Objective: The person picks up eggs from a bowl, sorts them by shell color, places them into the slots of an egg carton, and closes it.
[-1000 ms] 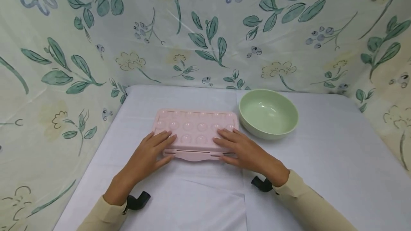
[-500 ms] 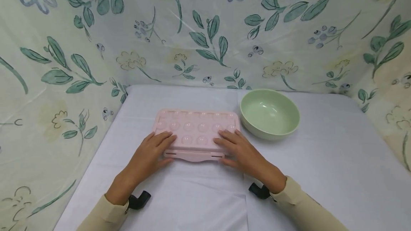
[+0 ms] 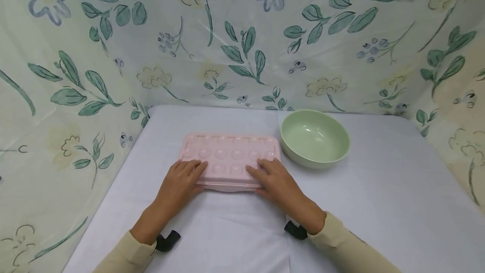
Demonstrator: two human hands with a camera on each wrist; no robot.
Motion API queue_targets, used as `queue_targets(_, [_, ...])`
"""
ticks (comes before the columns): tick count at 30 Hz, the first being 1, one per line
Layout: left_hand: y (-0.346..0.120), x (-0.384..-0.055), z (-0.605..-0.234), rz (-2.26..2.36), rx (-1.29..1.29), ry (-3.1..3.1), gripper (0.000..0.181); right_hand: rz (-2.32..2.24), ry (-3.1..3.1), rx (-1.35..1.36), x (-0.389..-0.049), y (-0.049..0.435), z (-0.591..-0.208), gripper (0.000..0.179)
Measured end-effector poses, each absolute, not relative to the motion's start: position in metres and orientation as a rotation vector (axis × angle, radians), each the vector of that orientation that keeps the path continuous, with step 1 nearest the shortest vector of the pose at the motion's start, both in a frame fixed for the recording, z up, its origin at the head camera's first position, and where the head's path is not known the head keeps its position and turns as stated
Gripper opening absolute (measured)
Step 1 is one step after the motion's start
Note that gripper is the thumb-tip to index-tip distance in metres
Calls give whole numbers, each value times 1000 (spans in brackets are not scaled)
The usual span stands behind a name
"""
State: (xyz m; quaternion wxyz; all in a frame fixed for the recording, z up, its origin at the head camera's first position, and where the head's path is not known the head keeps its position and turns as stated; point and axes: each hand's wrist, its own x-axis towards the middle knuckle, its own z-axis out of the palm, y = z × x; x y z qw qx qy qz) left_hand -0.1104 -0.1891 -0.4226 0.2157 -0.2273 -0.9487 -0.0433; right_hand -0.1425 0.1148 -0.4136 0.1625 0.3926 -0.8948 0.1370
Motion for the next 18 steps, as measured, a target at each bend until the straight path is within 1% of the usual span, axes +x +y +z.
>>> queue_targets(7, [-187, -109, -422, -159, -626, -2629, 75, 378, -2501, 1129, -142, 111, -412, 64])
queue_targets(18, [-183, -113, -420, -147, -631, -2613, 68, 290, -2422, 1099, -141, 108, -420, 53])
